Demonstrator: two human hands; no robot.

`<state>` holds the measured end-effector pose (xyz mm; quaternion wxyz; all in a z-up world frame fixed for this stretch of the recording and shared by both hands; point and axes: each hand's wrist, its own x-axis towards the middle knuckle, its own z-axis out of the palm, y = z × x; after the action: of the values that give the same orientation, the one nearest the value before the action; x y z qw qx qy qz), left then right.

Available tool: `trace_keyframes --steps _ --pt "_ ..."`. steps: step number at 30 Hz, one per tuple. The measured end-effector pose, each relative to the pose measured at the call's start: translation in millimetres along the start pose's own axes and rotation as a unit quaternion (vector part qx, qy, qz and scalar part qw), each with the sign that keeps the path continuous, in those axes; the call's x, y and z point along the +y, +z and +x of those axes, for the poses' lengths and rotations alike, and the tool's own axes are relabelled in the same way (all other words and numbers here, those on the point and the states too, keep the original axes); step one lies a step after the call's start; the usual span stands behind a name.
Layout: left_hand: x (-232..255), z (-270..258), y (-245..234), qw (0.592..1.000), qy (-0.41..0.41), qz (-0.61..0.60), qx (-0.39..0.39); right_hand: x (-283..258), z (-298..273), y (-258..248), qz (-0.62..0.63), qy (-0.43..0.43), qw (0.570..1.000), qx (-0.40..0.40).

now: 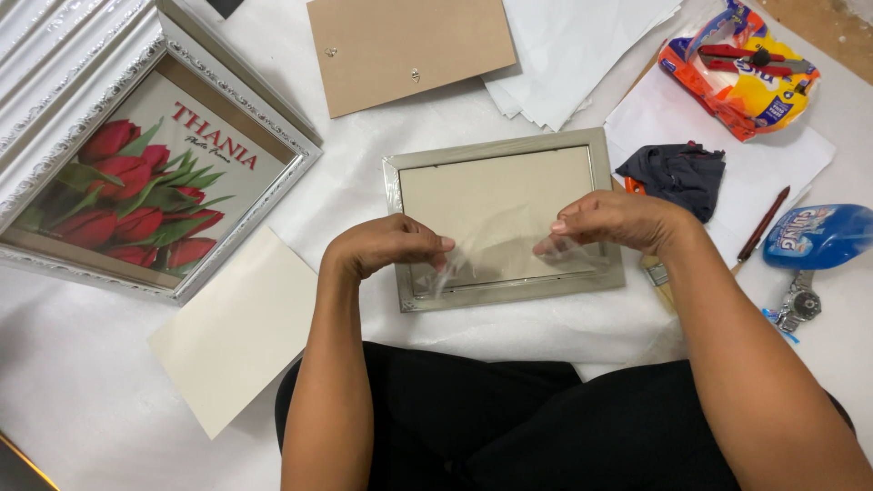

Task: Cleaning and preparing a picture frame for assembly using a brush and cloth

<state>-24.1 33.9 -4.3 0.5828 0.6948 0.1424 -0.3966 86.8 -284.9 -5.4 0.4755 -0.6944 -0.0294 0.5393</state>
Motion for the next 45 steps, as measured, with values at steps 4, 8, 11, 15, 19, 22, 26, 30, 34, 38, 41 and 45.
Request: trace_keyframes --steps 4,8,11,15,19,22,26,30,34,38,41,45 --pt "11 0 14 0.992 -0.116 0.007 -0.053 33 36 5 -0.065 0.095 0.993 -0.039" --pt "1 10 6 0.991 -0.129 0.041 0.005 29 28 21 -0.111 0.192 0.973 -0.062" --pt "-40 41 -17 0.965 -0.075 0.164 0.188 22 23 25 -0.274 0.26 0.919 -0.11" --pt "-52 42 -30 0.906 -0.105 0.217 0.347 20 31 -5 -0.35 0.248 0.901 0.06" --pt "-42 37 -17 0.916 -0.123 0.19 0.33 38 32 -36 -0.443 0.209 0.838 0.243" --pt "-51 46 -20 0.921 -0.107 0.197 0.319 32 30 -24 -0.392 0.186 0.869 0.239" --pt "-53 43 -21 0.925 -0.09 0.208 0.306 34 30 -24 -0.344 0.18 0.889 0.242" --pt "-43 31 -19 0.935 -0.07 0.183 0.294 25 19 -23 -0.328 0.179 0.894 0.249" --pt "-43 32 -20 0.933 -0.047 0.135 0.331 16 13 -24 -0.328 0.15 0.891 0.276" --pt "-47 44 -20 0.928 -0.043 0.123 0.35 30 32 -29 -0.338 0.113 0.887 0.294" --pt "-43 44 -14 0.924 -0.022 0.134 0.358 38 40 -27 -0.313 0.08 0.893 0.312" --pt "-11 29 15 0.894 0.031 0.258 0.366 30 37 -10 -0.386 0.052 0.858 0.335"
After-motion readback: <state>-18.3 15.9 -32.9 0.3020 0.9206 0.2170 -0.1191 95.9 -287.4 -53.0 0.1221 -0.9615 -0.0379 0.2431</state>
